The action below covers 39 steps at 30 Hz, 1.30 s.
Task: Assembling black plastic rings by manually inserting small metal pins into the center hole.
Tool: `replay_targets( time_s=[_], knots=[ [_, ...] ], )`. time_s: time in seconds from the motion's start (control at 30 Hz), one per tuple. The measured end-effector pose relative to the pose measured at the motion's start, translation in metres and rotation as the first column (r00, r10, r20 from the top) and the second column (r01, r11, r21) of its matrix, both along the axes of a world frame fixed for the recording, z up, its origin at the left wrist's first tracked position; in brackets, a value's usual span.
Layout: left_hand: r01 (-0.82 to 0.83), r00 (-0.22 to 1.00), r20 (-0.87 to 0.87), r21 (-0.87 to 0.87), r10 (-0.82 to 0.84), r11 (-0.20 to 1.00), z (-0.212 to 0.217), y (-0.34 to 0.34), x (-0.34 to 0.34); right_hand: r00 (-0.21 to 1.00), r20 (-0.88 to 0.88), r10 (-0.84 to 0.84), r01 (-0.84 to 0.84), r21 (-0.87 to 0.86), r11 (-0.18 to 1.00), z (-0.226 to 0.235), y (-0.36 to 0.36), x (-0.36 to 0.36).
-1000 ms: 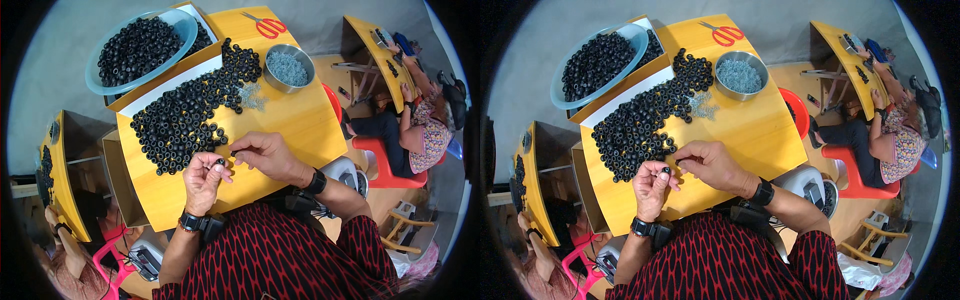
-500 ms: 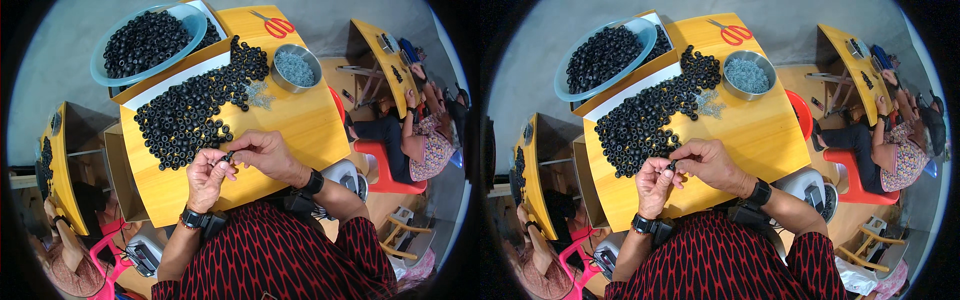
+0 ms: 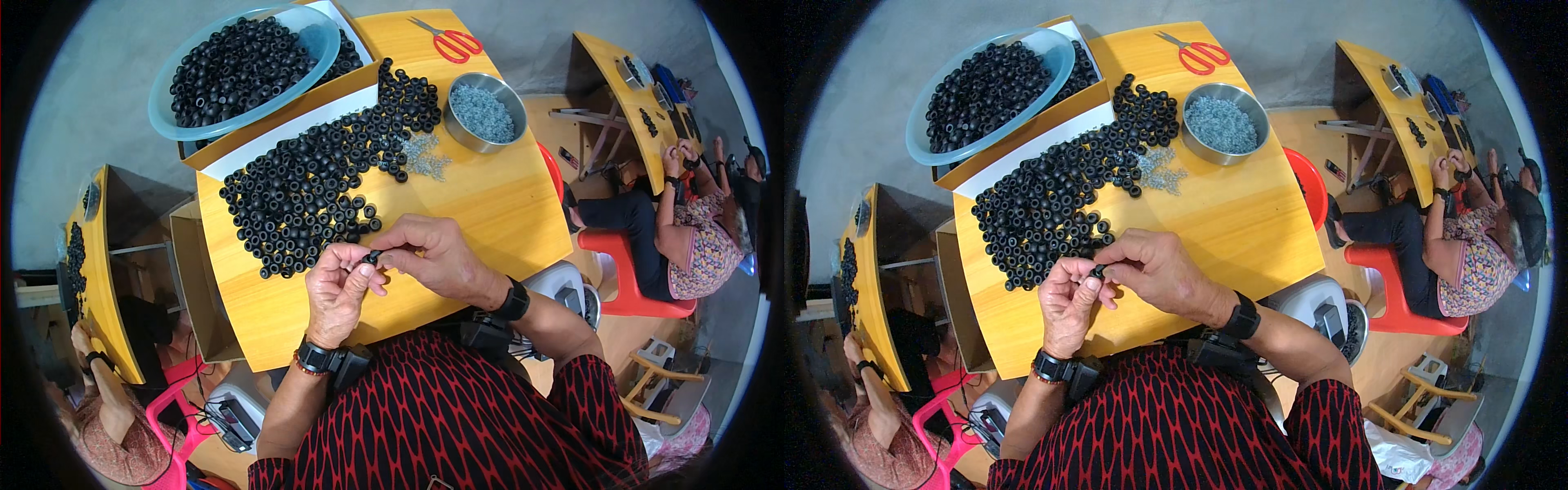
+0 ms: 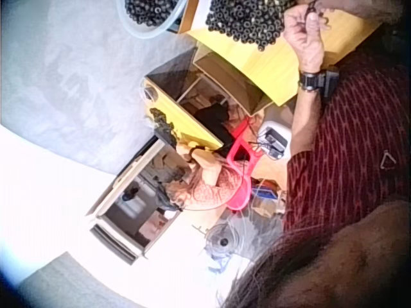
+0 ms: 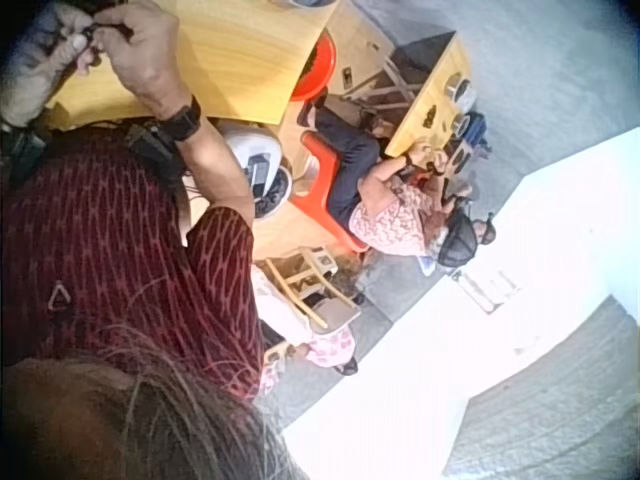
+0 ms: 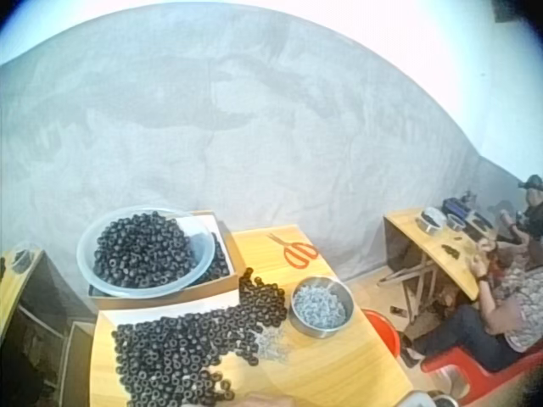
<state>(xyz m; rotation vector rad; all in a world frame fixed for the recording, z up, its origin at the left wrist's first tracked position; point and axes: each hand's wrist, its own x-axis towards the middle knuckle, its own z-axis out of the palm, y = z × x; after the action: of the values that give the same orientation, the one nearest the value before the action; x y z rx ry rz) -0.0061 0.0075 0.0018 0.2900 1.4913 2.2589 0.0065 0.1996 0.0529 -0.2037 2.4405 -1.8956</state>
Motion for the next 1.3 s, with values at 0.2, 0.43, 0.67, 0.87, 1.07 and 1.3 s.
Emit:
replay_targets(
  time_s=[0.2, 0.43, 0.67, 0.87, 1.07, 1.3],
  knots=[
    [-0.002, 1.0, 0.007, 0.009, 0.002, 1.0, 0.0, 0.001, 0.0, 0.988, -0.156, 0.014, -0.002, 0.072, 0.997, -0.005, 0.0, 0.0],
    [-0.004, 1.0, 0.016, 0.007, 0.004, 1.0, -0.003, -0.001, 0.001, 0.973, -0.226, 0.054, -0.009, 0.194, 0.981, -0.001, 0.0, 0.0],
    [-0.013, 1.0, 0.003, 0.026, 0.012, 1.0, -0.003, 0.001, 0.0, 0.936, -0.312, 0.166, -0.045, 0.362, 0.931, 0.01, 0.003, -0.001],
    [-0.015, 1.0, -0.004, 0.029, 0.016, 0.999, -0.003, 0.001, 0.001, 0.913, -0.274, 0.302, -0.131, 0.505, 0.853, 0.02, 0.006, -0.005],
    [-0.023, 1.0, 0.007, 0.006, 0.023, 1.0, -0.002, 0.001, 0.001, 0.905, -0.26, 0.336, -0.168, 0.507, 0.846, 0.025, 0.006, -0.008],
    [-0.032, 0.999, 0.009, -0.015, 0.032, 0.999, -0.002, 0.001, 0.003, 0.909, -0.247, 0.336, -0.177, 0.502, 0.846, 0.022, 0.006, -0.007]
  ],
)
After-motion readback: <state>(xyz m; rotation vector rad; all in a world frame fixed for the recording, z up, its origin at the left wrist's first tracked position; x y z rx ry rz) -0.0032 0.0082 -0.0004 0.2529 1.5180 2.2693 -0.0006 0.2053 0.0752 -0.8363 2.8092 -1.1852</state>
